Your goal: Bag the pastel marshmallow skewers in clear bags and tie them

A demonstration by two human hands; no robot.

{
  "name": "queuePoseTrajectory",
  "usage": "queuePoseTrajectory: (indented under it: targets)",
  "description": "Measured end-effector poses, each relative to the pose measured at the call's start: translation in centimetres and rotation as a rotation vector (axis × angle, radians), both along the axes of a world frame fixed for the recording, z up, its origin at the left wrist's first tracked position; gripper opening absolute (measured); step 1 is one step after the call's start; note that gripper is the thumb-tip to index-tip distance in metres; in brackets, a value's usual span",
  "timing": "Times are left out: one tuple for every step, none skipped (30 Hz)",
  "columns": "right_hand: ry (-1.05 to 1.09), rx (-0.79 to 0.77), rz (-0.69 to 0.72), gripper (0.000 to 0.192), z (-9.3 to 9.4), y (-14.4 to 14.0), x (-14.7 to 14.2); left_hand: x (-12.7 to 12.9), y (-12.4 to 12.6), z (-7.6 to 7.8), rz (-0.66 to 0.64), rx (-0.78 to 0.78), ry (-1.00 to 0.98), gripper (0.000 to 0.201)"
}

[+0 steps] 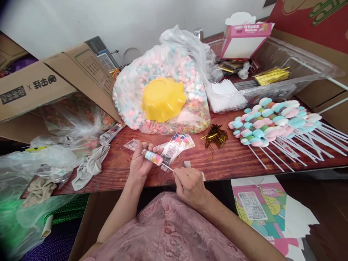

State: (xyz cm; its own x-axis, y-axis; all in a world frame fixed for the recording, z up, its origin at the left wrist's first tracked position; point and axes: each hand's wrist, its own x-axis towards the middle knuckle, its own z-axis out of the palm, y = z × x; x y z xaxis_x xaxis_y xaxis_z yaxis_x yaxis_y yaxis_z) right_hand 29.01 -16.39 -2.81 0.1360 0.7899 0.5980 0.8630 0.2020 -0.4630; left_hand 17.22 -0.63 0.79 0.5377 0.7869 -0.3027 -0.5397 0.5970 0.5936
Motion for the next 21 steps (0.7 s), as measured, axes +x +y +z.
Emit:
queuePoseTrajectory:
  targets:
    - [0.038, -0.018, 0.017, 0.022, 0.0, 0.1, -0.2, 0.0, -0.2, 0.0, -0.023, 0.01, 0.002, 0.036]
    - [0.065, -0.034, 0.03, 0.023, 0.0, 0.3, -0.3, 0.1, -0.4, 0.1, -0.049, 0.017, 0.008, 0.036]
    - [0.082, -0.047, 0.042, 0.023, 0.0, 0.4, -0.4, 0.1, -0.7, 0.1, -0.074, 0.021, 0.016, 0.035]
    - [0.097, -0.054, 0.049, 0.024, 0.0, 0.6, -0.5, 0.2, -0.9, 0.2, -0.093, 0.023, 0.022, 0.035]
    - [0.115, -0.055, 0.055, 0.024, 0.0, 0.8, -0.6, 0.3, -1.2, 0.3, -0.108, 0.022, 0.025, 0.034]
    - [0.14, -0.056, 0.058, 0.024, 0.0, 1.0, -0.7, 0.4, -1.4, 0.3, -0.118, 0.022, 0.021, 0.033]
    - [0.174, -0.061, 0.061, 0.024, 0.1, 1.1, -0.7, 0.5, -1.6, 0.3, -0.126, 0.026, 0.01, 0.033]
    - [0.214, -0.072, 0.062, 0.023, 0.3, 1.3, -0.8, 0.6, -1.8, 0.3, -0.137, 0.034, -0.002, 0.032]
    - [0.258, -0.09, 0.06, 0.023, 0.4, 1.5, -0.9, 0.7, -1.9, 0.3, -0.152, 0.045, -0.013, 0.033]
    - [0.302, -0.111, 0.055, 0.023, 0.6, 1.7, -0.9, 0.8, -2.0, 0.2, -0.171, 0.058, -0.021, 0.034]
    - [0.342, -0.128, 0.047, 0.023, 0.8, 1.8, -1.0, 0.9, -2.2, 0.2, -0.195, 0.07, -0.026, 0.035]
    - [0.376, -0.135, 0.037, 0.022, 1.0, 2.0, -1.0, 1.0, -2.3, 0.1, -0.216, 0.081, -0.028, 0.036]
    - [0.402, -0.129, 0.028, 0.022, 1.1, 2.2, -1.1, 1.1, -2.5, 0.1, -0.23, 0.089, -0.026, 0.037]
    - [0.42, -0.114, 0.022, 0.021, 1.2, 2.3, -1.2, 1.2, -2.6, 0.1, -0.233, 0.096, -0.025, 0.037]
    - [0.43, -0.094, 0.019, 0.021, 1.3, 2.5, -1.3, 1.3, -2.8, 0.0, -0.226, 0.105, -0.024, 0.036]
    - [0.433, -0.072, 0.018, 0.02, 1.3, 2.6, -1.4, 1.4, -3.1, 0.0, -0.22, 0.114, -0.021, 0.035]
    - [0.429, -0.053, 0.018, 0.019, 1.2, 2.8, -1.5, 1.5, -3.4, -0.1, -0.221, 0.119, -0.017, 0.034]
    - [0.416, -0.034, 0.016, 0.019, 1.1, 3.0, -1.6, 1.7, -3.7, -0.2, -0.231, 0.118, -0.014, 0.034]
    - [0.391, -0.01, 0.008, 0.018, 0.9, 3.1, -1.8, 1.9, -4.1, -0.3, -0.252, 0.112, -0.012, 0.036]
    - [0.352, 0.015, -0.006, 0.018, 0.7, 3.3, -1.9, 2.1, -4.4, -0.5, -0.277, 0.102, -0.012, 0.037]
    - [0.304, 0.041, -0.023, 0.019, 0.6, 3.4, -2.0, 2.2, -4.8, -0.6, -0.299, 0.093, -0.012, 0.038]
